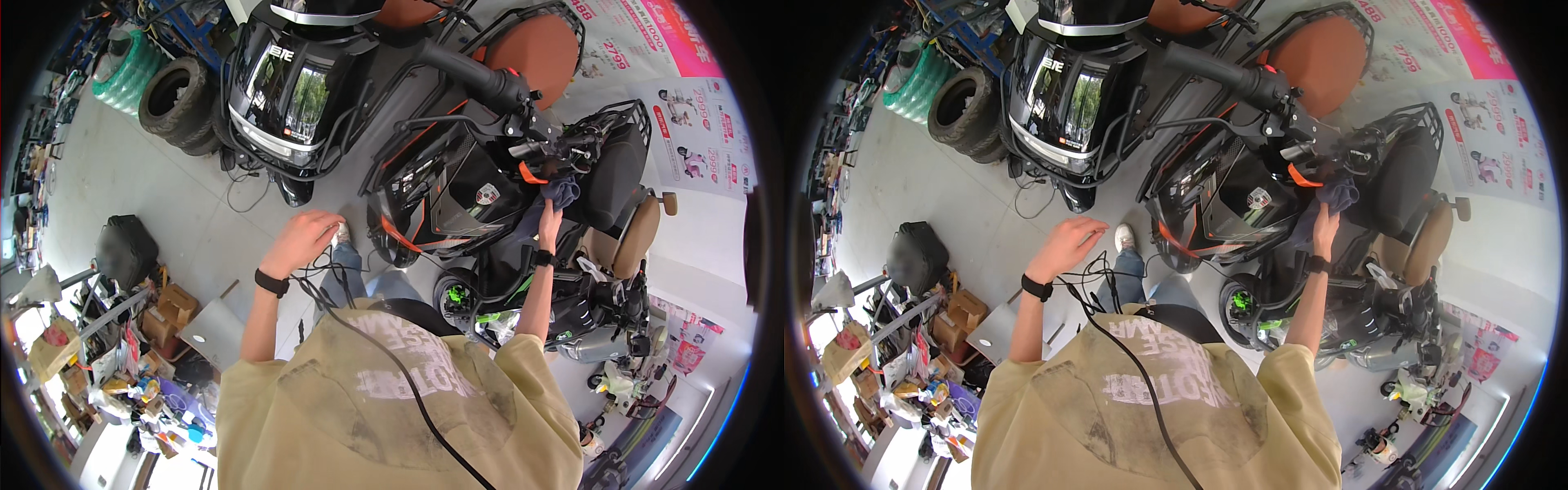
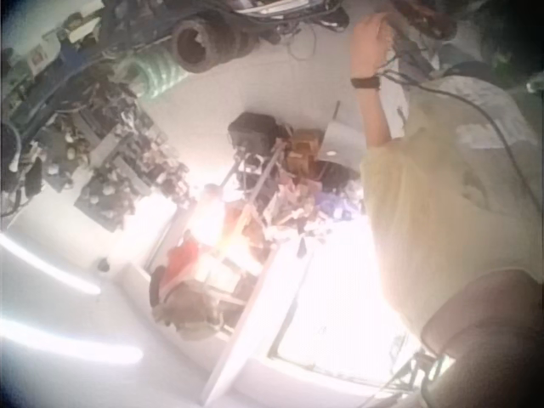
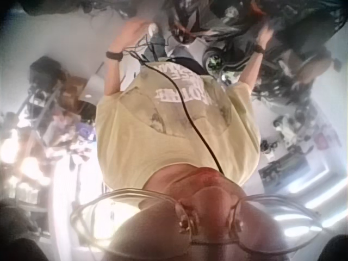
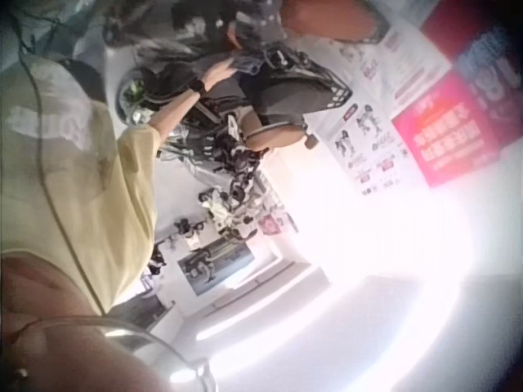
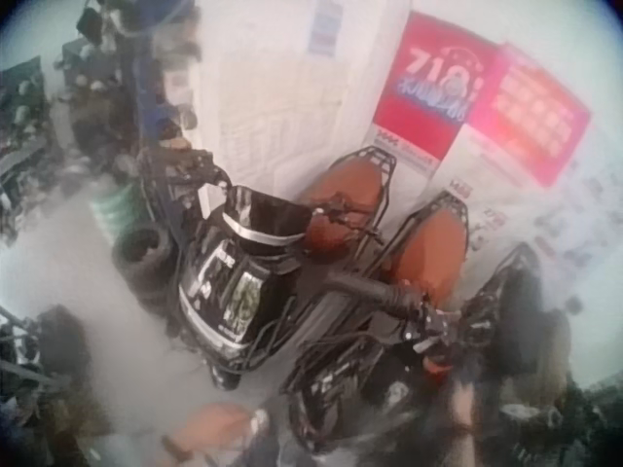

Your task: The person wipes the front fairing, handlebars, and dashboard area of a black and orange electric scooter using a dark cloth. The person moves around the scooter to clean different sections, including the front panel and the area below the handlebars.

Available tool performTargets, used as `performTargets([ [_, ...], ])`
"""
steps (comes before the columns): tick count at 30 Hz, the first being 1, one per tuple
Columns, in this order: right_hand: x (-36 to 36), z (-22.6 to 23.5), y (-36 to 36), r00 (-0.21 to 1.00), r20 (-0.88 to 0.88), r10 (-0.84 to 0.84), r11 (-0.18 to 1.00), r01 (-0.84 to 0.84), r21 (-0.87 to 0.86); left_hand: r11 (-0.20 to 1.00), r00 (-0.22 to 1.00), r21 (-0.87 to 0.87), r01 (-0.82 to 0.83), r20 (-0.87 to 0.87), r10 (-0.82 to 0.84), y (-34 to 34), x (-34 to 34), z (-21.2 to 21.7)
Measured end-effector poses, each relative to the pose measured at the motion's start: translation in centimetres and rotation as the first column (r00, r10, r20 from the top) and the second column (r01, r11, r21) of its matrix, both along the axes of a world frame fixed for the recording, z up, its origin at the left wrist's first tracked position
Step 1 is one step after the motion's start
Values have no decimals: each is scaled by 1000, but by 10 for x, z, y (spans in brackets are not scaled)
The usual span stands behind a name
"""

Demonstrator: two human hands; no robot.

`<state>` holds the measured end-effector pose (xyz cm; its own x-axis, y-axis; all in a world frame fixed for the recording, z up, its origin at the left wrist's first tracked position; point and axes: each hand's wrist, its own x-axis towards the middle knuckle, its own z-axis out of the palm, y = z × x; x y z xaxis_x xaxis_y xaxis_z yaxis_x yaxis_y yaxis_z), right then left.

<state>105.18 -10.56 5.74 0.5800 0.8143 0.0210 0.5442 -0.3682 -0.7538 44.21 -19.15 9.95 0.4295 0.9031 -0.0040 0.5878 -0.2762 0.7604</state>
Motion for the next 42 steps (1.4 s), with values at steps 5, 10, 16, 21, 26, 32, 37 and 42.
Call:
performTargets([
  [5,21,0,10,994,-107,-15,999,10,-49,1000,1000,4,-19,20,19,-19,0,-1],
  [10,-3,22,-37,971,-162,178,981,-188,-51,998,999,-35,50,22,-49,-45,36,-2],
  [16,-86,-30,-211,821,-345,454,827,-533,-181,959,956,28,283,76,-284,-99,104,6],
  [21,-107,-119,-362,840,-473,266,856,-432,-285,901,900,16,434,25,-434,-152,132,37],
  [26,-95,-88,-467,779,-579,241,835,-470,-285,865,866,-42,500,40,-498,-183,148,62],
  [32,-157,23,-480,504,-803,318,917,-379,125,754,750,70,653,78,-657,-213,206,55],
  [37,-192,81,-451,644,-525,556,772,-635,38,633,633,74,770,28,-773,-221,231,38],
  [42,-201,108,-453,766,-272,583,801,-597,37,703,706,69,708,-40,-707,-206,202,25],
])
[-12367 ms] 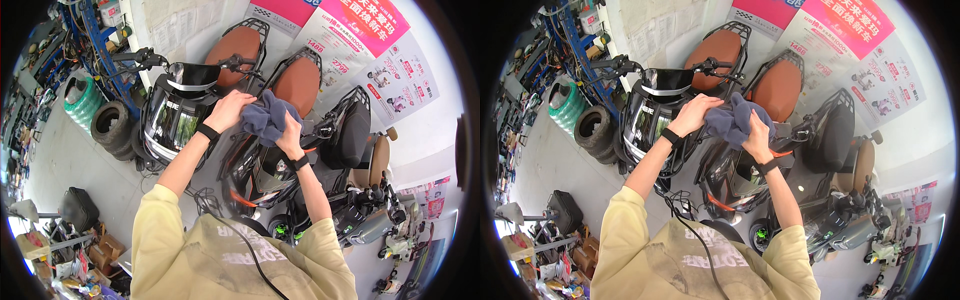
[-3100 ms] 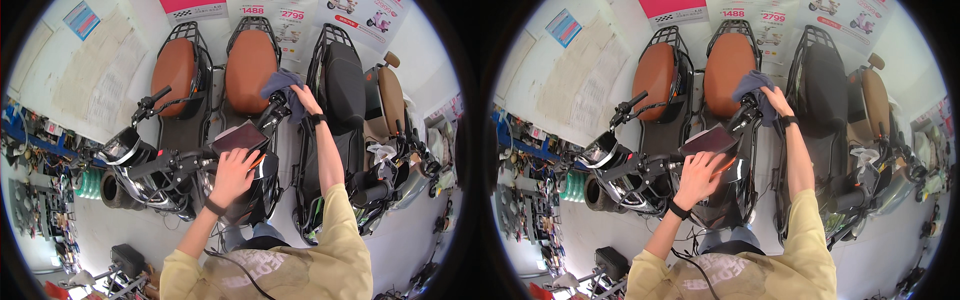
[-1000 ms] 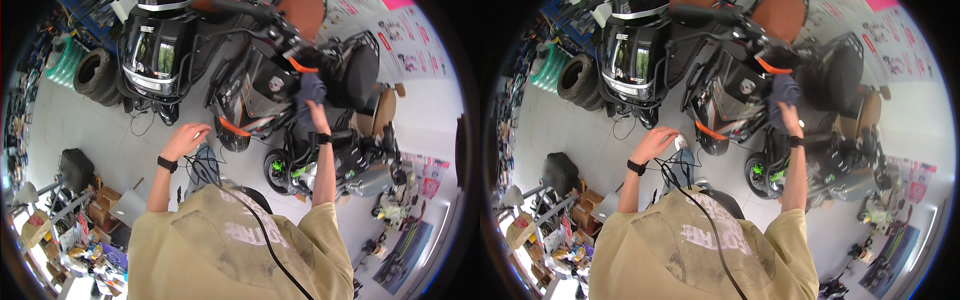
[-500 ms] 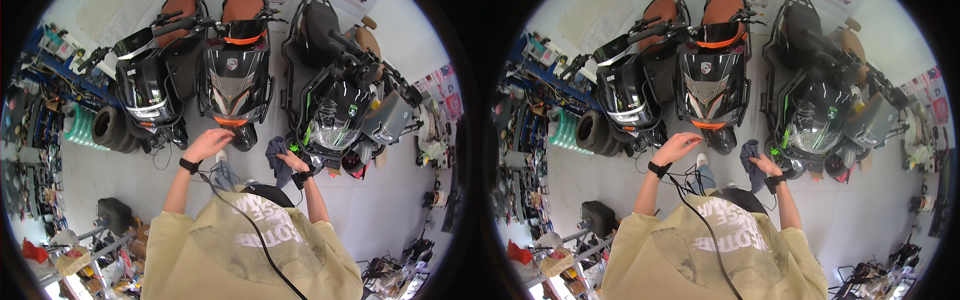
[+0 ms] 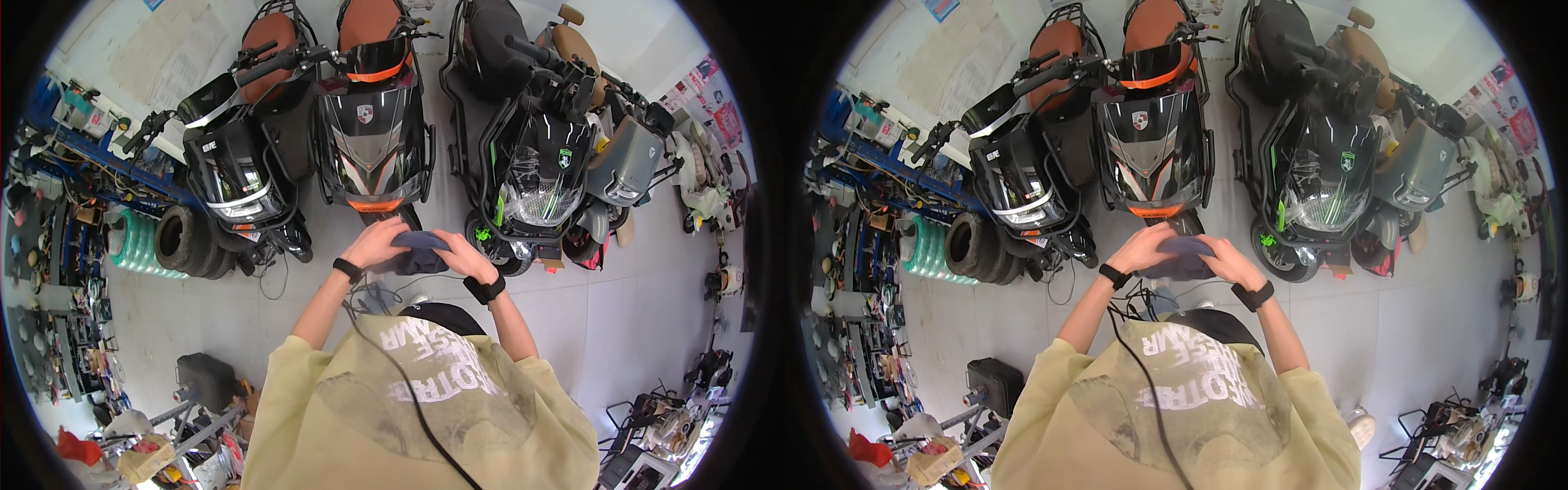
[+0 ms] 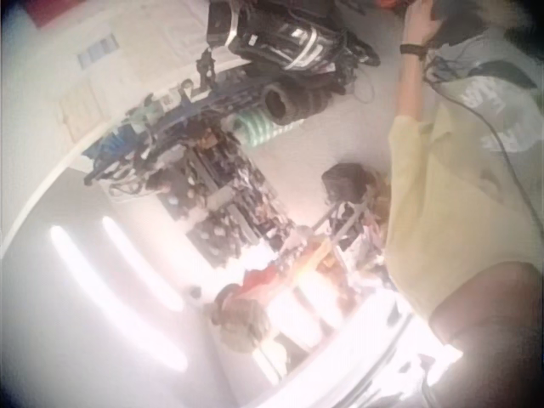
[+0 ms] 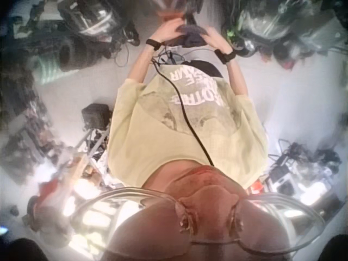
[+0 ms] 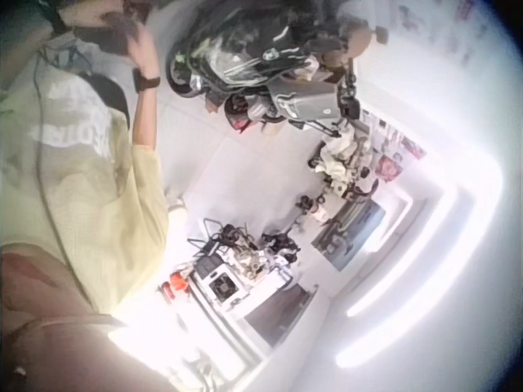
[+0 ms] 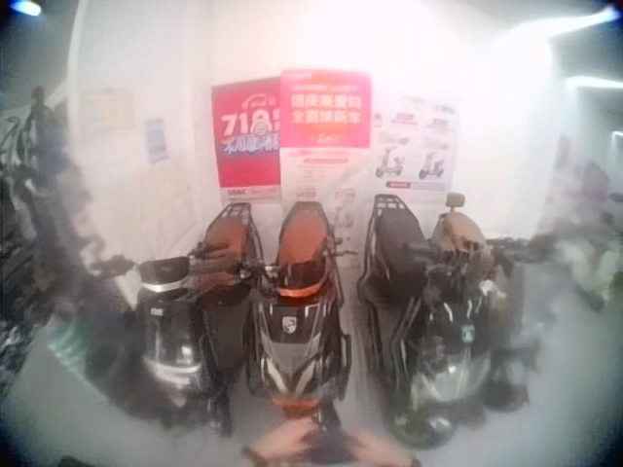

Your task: The person wipes the front fairing, handlebars, and dashboard area of a black and orange electric scooter using a dark cloth. The person moves around the scooter to clean different sections, including the front panel and the area below the handlebars.

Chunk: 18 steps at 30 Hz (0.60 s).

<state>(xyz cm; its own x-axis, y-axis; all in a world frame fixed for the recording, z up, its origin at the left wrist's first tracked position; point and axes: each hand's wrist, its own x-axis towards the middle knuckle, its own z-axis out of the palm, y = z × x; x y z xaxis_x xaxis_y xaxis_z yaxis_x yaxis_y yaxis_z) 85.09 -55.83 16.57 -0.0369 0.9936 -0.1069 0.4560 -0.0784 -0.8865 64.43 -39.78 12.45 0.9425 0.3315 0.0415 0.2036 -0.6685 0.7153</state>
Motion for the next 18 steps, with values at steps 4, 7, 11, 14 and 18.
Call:
performTargets([
  [4,3,2,0,995,16,-96,994,97,-56,994,997,-73,-79,3,80,20,-24,-4],
  [7,7,-9,7,993,64,-96,995,98,-23,996,996,-29,-80,26,81,38,-34,-1],
  [11,10,-38,27,973,186,-138,987,120,106,985,990,124,-122,83,112,65,-42,14],
  [14,12,-67,44,923,268,-277,957,241,160,970,975,146,-192,139,172,84,-53,24],
  [18,10,-111,74,834,371,-409,907,329,261,971,981,143,-193,50,188,103,-66,20],
])
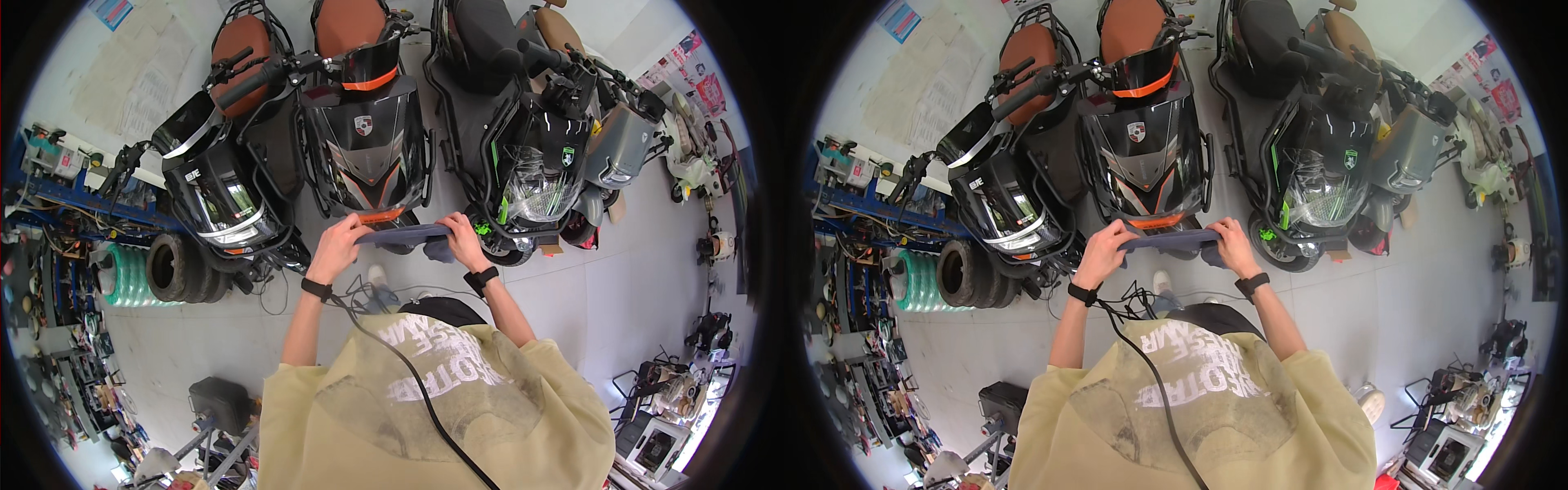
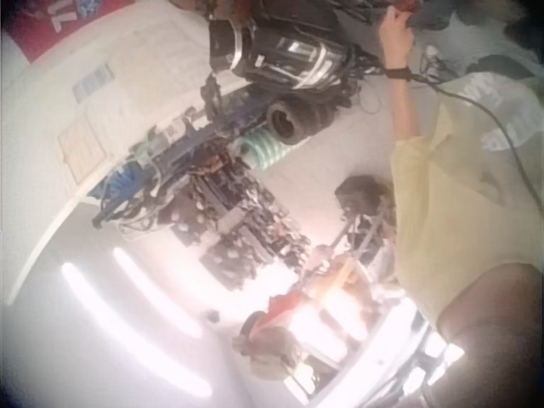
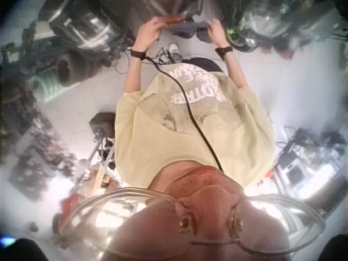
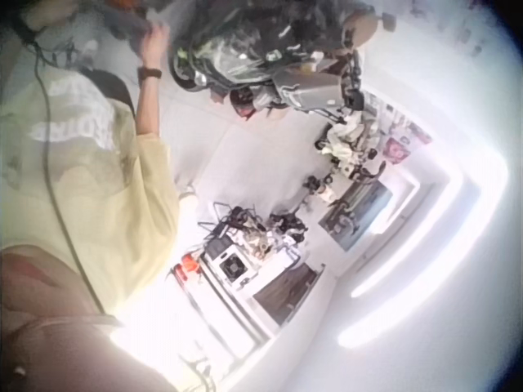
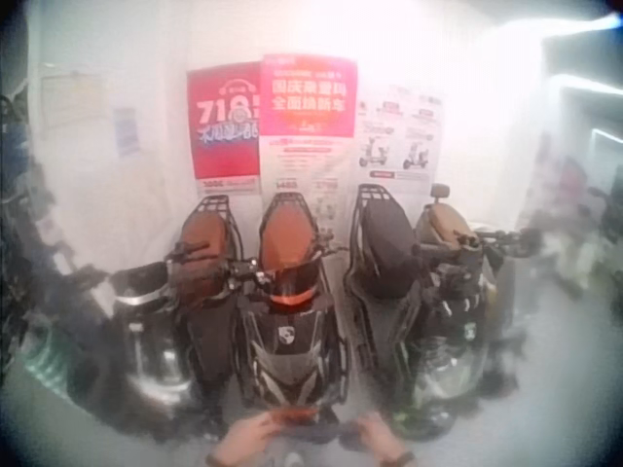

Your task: The person wipes the front fairing, handlebars, and dashboard area of a black and orange electric scooter using a dark cloth. The person moves around the scooter to clean different sections, including the front panel and the area below the handlebars.

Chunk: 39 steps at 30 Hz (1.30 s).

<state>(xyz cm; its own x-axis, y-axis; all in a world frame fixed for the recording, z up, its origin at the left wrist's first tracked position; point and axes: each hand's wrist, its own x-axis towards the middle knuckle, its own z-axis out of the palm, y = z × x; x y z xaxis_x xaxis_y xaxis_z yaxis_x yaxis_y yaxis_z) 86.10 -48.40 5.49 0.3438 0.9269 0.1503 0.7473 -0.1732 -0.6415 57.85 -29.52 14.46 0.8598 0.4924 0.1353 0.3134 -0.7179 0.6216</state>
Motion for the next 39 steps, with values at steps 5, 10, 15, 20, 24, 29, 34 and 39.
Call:
performTargets([
  [5,-12,-49,35,949,124,-290,947,304,-107,997,997,-13,-72,-30,72,17,-10,-26],
  [10,-18,-39,100,847,-130,-515,857,511,-64,953,946,-16,-303,113,303,54,-8,-38],
  [15,-10,49,194,950,-152,-272,817,312,486,792,701,-118,-600,399,591,140,12,-54],
  [20,15,96,268,937,345,51,875,-208,436,530,377,-476,-701,384,843,205,55,-94],
  [24,39,83,303,736,612,289,873,-466,148,624,348,-419,-660,566,748,221,98,-110],
  [29,60,56,335,492,701,516,782,-606,-150,750,609,-178,-637,479,632,240,151,-119],
  [34,78,32,366,349,749,563,727,-640,-249,745,720,142,-652,421,551,262,164,-132],
  [39,85,-3,371,414,778,472,760,-638,-122,730,743,205,-652,367,560,266,163,-140],
])
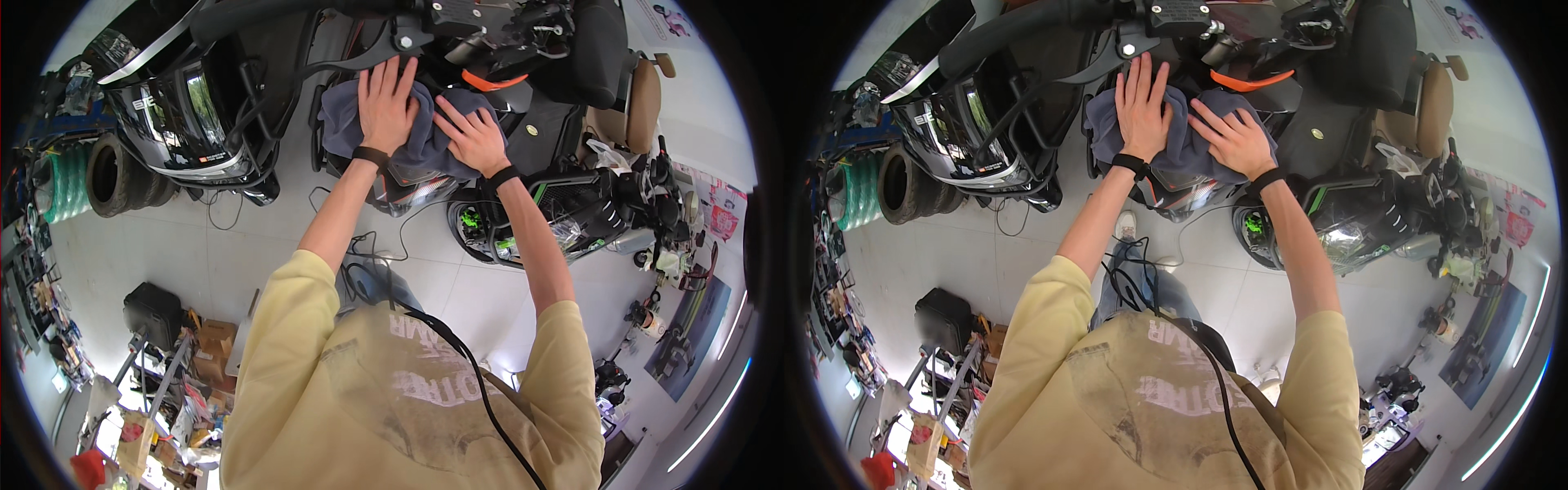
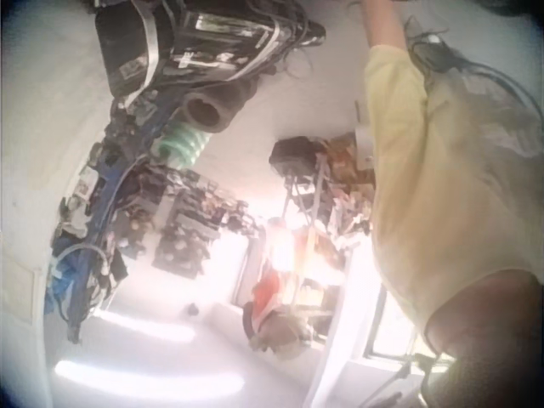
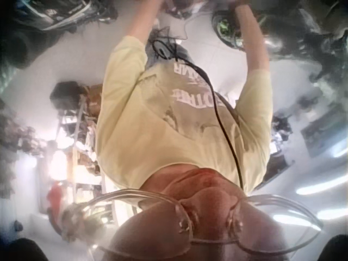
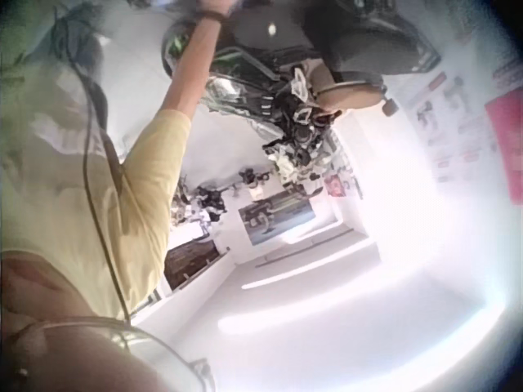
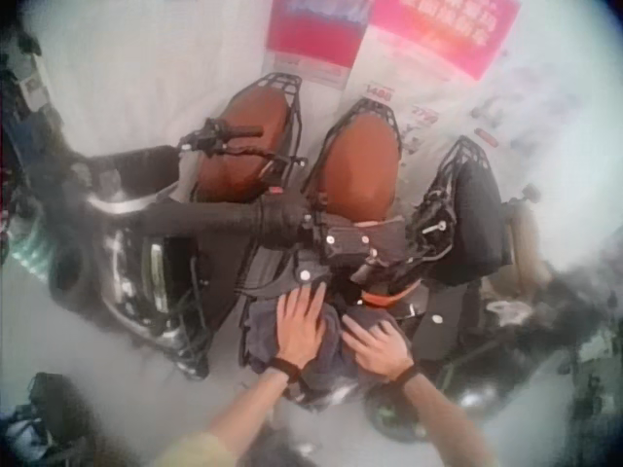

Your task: The person wipes the front fairing, handlebars, and dashboard area of a black and orange electric scooter using a dark cloth. The person moves around the scooter to clean different sections, including the front panel and the area below the handlebars.

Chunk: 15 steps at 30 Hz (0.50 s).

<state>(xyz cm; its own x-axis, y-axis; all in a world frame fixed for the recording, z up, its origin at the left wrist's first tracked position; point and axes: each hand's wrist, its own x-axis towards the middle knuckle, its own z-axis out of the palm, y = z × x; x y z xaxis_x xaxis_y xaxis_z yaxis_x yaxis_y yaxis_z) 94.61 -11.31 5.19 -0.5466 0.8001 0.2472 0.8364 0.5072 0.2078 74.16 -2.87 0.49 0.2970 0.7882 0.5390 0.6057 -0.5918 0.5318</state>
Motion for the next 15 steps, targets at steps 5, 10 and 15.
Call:
performTargets([
  [5,6,-19,-2,999,-48,1,999,1,51,983,982,25,182,-49,-180,-7,-7,-7],
  [10,11,-22,-2,998,-46,46,998,-43,51,950,950,95,296,-129,-283,-9,-12,-17],
  [15,14,-25,-3,995,-68,69,996,-66,53,938,947,142,317,-102,-304,-12,-11,-27],
])
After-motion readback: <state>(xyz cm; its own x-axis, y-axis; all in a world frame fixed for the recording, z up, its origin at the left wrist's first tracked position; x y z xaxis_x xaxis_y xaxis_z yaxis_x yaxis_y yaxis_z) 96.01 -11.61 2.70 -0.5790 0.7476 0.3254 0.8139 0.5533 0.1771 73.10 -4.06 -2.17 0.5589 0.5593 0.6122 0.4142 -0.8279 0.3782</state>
